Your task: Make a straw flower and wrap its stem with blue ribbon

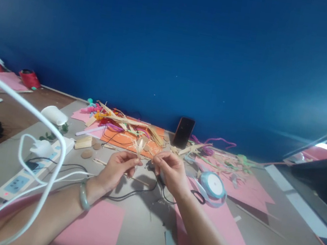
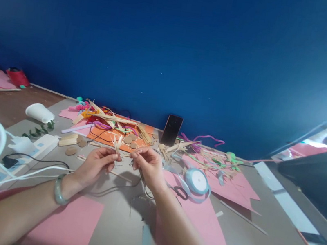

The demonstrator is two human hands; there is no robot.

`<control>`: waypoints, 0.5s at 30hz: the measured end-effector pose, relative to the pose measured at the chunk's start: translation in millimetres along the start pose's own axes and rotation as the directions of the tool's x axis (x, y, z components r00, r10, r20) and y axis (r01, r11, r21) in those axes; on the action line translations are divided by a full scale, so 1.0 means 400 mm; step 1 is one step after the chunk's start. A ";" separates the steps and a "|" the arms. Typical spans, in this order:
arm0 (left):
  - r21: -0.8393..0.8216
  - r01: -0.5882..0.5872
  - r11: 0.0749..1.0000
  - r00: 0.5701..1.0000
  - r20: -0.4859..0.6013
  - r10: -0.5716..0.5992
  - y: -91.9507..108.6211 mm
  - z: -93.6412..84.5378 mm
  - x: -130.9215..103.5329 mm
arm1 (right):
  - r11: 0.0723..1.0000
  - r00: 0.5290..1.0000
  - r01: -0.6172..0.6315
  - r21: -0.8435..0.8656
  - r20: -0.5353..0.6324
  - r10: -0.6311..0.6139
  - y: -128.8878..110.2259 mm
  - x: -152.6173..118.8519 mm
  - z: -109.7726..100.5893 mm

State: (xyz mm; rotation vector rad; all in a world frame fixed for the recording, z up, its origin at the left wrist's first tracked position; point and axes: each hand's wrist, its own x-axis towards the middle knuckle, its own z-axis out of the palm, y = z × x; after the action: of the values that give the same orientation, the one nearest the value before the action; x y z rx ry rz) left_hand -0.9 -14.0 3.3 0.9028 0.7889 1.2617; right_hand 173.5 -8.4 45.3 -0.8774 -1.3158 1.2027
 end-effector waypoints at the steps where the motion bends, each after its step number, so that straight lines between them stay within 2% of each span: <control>1: -0.005 0.010 1.000 1.000 0.006 -0.010 -0.001 0.000 0.000 | 0.999 1.000 -0.009 0.031 -0.002 0.009 0.000 0.001 -0.001; 4: -0.012 0.041 0.999 0.999 0.033 -0.040 -0.003 0.002 -0.002 | 0.998 1.000 -0.024 0.052 -0.001 0.024 0.000 -0.001 -0.001; 9: -0.009 0.065 0.998 0.996 0.058 -0.064 0.000 0.002 -0.005 | 0.997 0.999 -0.048 -0.058 -0.009 0.048 -0.004 -0.016 0.010; 15: 0.107 0.061 0.992 0.989 0.128 -0.074 0.007 0.003 -0.011 | 0.997 1.000 -0.009 -0.075 0.016 0.010 0.001 -0.021 0.022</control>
State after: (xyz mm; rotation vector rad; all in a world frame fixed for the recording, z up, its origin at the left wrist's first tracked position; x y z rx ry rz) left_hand -1.6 -18.2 6.5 1.0232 0.7786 1.0986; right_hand 165.9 -18.0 44.1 -0.9298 -1.3786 1.1761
